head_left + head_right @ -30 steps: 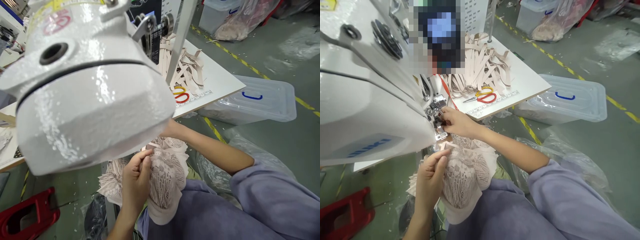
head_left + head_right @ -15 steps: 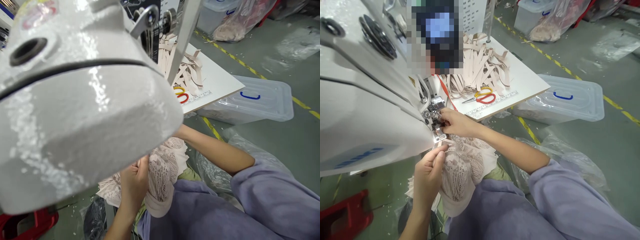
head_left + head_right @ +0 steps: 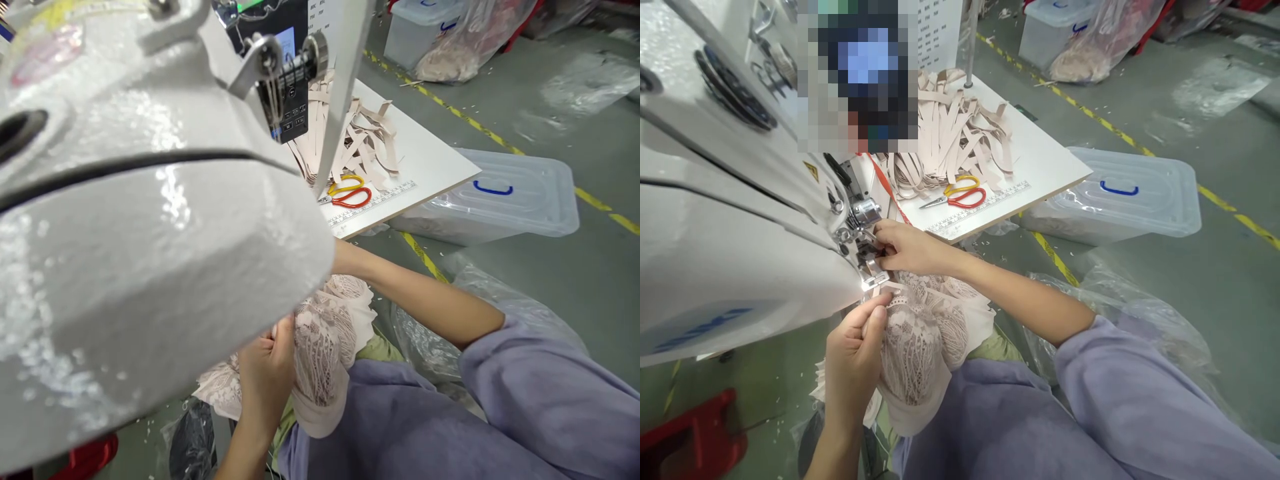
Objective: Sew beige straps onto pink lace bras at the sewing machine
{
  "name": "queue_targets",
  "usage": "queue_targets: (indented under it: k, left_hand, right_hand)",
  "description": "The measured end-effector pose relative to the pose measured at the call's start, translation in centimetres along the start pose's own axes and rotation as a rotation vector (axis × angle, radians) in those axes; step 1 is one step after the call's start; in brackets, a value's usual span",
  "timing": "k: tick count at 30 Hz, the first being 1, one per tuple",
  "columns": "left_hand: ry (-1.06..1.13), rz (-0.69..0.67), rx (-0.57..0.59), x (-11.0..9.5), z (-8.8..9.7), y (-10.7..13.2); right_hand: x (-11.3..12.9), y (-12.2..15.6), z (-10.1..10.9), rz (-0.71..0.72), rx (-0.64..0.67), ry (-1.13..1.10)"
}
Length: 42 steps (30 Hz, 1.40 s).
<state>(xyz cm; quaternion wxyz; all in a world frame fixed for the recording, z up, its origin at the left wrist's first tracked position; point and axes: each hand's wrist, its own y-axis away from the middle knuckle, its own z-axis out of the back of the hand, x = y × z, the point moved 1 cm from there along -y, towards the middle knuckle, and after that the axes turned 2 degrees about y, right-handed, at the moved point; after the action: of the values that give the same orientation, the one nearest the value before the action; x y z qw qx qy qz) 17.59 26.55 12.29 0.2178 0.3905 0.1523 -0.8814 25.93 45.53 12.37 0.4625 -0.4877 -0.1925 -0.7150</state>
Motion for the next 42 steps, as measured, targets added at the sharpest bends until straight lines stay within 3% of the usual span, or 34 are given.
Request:
queue_targets:
  k: [7,12,15,23,34,42]
  left_hand:
    - [0.035,-0.011,0.054,-0.3,-0.1,0.1]
    - [-0.176,-0.211,0.01,0.5,0.3,0.6]
    - [-0.231,-0.264,-0.026,0.8,0.8,0.5]
    - [-0.269,-0.227,-0.063,0.8,1.0,0.9]
    - [-0.287,-0.379,-0.059,0.7,0.6,0.4]
    - [-0.269,-0.365,-0.042,1.2,0.4,0.5]
  right_hand:
    - [-1.2,-0.2,-0.3,0.058,0.001,-0.029]
    - [-1.4,-0.3,-0.4,0.088,0.002,-0.091]
    - [-1.6,-0.3,-0.7,0.097,-0.047,-0.082]
    - [-1.9,-0.2,-1.7,0.073,-0.109,-0.033]
    - [-2.4,0.2,-1.7,0.118,-0.153,-0.026]
    - [-2.4,0.4,-1.5,0.146,-0.161,-0.036]
